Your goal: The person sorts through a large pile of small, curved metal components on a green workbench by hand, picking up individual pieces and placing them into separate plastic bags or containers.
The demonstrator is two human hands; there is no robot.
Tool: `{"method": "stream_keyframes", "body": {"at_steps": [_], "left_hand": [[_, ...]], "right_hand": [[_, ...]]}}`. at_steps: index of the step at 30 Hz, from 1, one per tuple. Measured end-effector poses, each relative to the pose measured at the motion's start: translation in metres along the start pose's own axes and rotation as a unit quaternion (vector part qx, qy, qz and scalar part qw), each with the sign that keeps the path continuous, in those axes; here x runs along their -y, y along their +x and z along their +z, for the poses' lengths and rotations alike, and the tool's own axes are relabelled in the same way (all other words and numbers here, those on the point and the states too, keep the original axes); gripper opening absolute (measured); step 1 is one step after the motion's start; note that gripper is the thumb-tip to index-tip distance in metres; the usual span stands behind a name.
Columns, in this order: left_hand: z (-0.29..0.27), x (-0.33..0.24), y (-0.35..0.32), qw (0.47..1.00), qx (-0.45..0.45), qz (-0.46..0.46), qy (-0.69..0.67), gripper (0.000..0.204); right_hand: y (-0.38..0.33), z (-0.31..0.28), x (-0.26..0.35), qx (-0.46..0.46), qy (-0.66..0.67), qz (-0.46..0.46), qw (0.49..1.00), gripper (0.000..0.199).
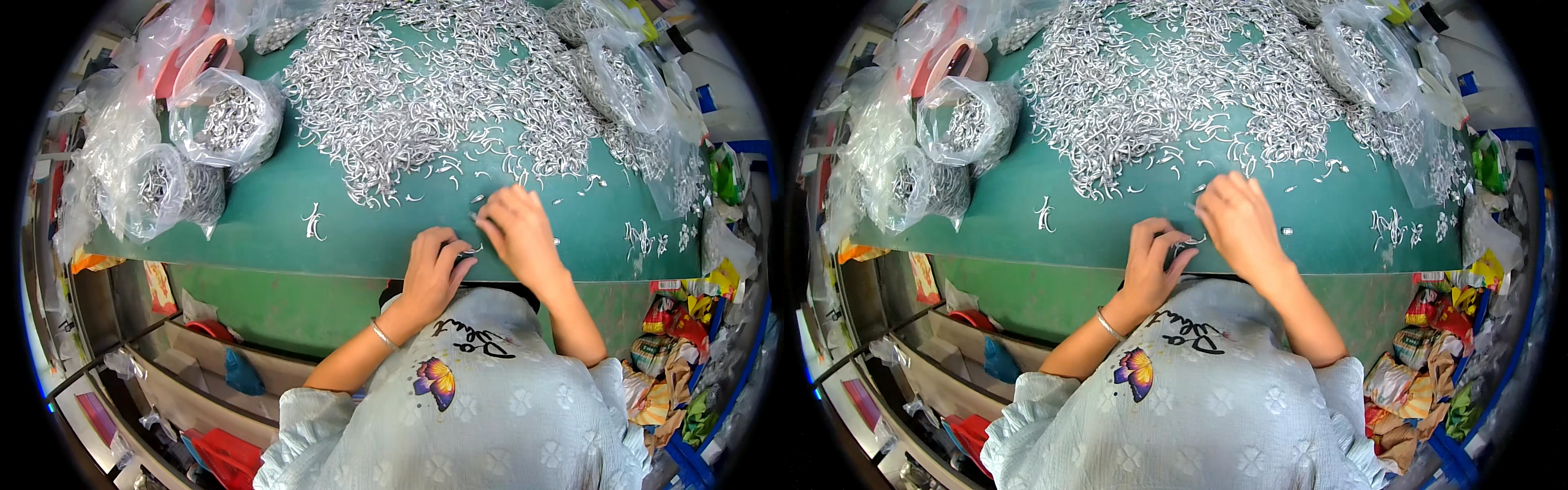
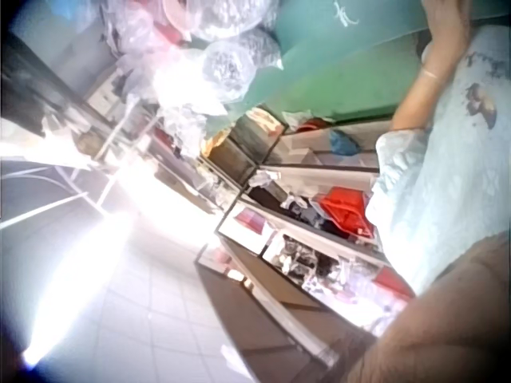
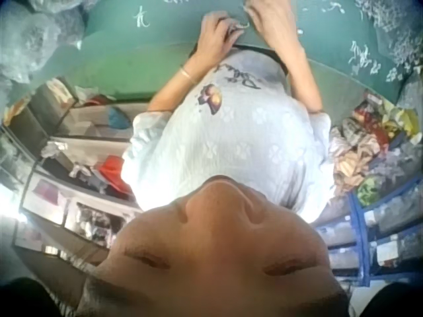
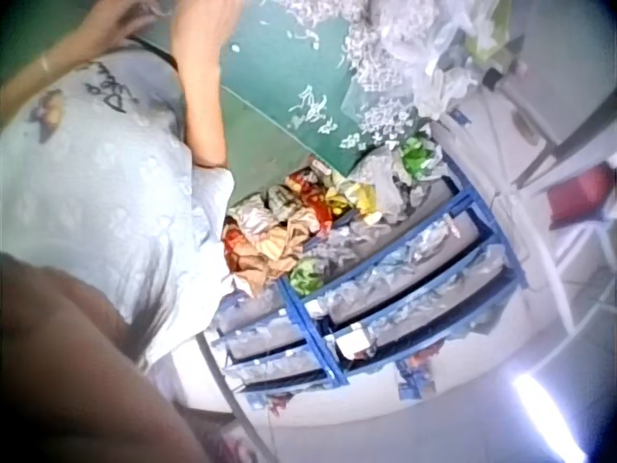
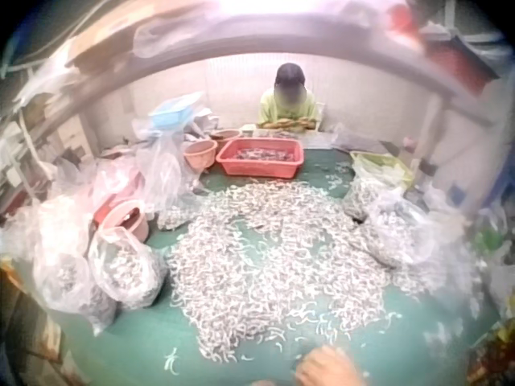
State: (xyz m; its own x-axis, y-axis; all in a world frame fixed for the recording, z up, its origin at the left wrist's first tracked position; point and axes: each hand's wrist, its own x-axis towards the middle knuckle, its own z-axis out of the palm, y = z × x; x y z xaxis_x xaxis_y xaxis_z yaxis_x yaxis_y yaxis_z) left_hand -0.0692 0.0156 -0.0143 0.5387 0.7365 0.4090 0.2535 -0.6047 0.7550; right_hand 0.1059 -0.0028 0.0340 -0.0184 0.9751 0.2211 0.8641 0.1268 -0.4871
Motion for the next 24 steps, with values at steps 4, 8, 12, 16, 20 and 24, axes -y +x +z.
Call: {"method": "stream_keyframes", "body": {"at_steps": [4, 8, 12, 16, 20, 24], "left_hand": [[-0.005, -0.003, -0.004, 0.999, 0.014, 0.02, 0.024, 0.04], [-0.011, -0.007, -0.006, 0.999, 0.003, -0.006, 0.032, 0.038], [-0.024, -0.001, -0.007, 0.994, -0.073, -0.06, 0.058, 0.032], [-0.039, 0.002, -0.02, 0.976, -0.184, -0.046, 0.104, 0.029], [-0.048, 0.004, -0.033, 0.954, -0.268, -0.063, 0.121, 0.027], [-0.068, 0.016, -0.018, 0.954, -0.186, -0.102, 0.213, 0.03]], "right_hand": [[-0.005, 0.012, 0.003, 0.068, 0.035, -0.027, 0.997, 0.009], [0.018, 0.008, 0.003, 0.004, 0.007, 0.003, 1.0, 0.008], [0.02, 0.019, 0.011, 0.085, -0.041, -0.088, 0.992, 0.005], [0.042, 0.049, 0.054, 0.061, -0.037, -0.175, 0.982, 0.007], [0.072, 0.102, 0.07, 0.053, 0.038, -0.178, 0.982, 0.008], [0.069, 0.067, 0.051, -0.034, 0.126, -0.096, 0.987, 0.013]]}}
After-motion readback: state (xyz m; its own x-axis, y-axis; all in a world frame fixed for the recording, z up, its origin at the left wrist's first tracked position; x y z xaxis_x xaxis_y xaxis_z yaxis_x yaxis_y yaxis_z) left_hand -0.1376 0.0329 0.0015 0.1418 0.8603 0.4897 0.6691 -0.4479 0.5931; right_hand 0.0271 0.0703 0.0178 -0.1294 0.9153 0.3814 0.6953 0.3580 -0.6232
